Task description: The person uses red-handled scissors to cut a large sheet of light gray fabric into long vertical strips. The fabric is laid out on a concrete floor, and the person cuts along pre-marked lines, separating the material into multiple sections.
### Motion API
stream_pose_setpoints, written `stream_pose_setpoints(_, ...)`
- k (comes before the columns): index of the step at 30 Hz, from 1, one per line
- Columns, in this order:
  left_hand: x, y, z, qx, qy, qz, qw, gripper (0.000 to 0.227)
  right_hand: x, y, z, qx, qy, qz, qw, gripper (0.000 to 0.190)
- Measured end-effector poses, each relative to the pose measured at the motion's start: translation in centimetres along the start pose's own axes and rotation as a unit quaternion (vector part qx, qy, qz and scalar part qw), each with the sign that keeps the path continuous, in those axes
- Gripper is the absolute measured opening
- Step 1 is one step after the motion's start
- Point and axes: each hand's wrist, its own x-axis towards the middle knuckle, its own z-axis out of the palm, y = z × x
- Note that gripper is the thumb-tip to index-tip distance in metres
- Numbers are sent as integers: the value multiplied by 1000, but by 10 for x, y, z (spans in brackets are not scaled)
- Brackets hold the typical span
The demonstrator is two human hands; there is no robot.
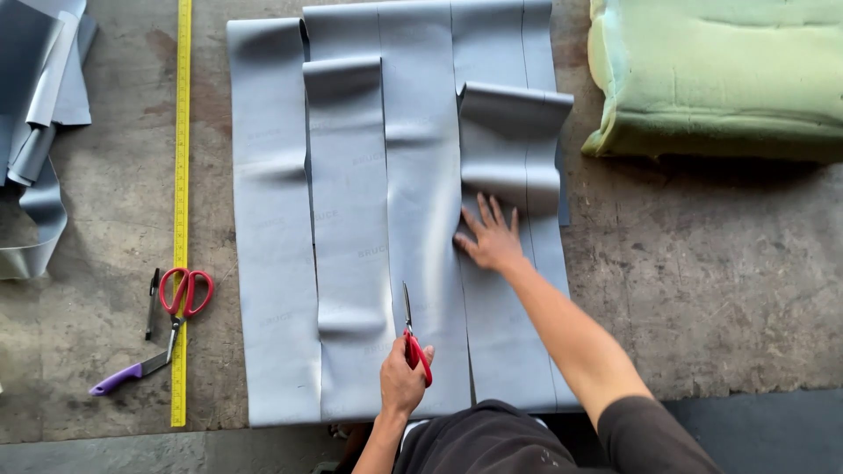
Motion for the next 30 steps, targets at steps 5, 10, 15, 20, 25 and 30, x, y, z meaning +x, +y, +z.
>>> stream_pose_setpoints(5,14,-24,5,24,12,65,998,35,31,22,1,173,88,65,979,72)
stream_pose_setpoints(10,29,-31,11,34,-56,20,998,56,-109,61,41,248,262,145,922,65)
stream_pose_setpoints(15,38,-32,33,44,-106,52,992,53,-282,94,148,253,301,307,867,63)
stream_pose_setpoints(20,36,-22,61,21,-174,46,983,53,-342,108,247,546,214,489,646,102)
stream_pose_setpoints(25,12,-5,87,-20,-204,57,977,56,-339,106,212,683,165,399,589,95)
stream_pose_setpoints(30,-36,30,103,-99,-181,31,978,54,-355,146,180,619,-10,333,711,58)
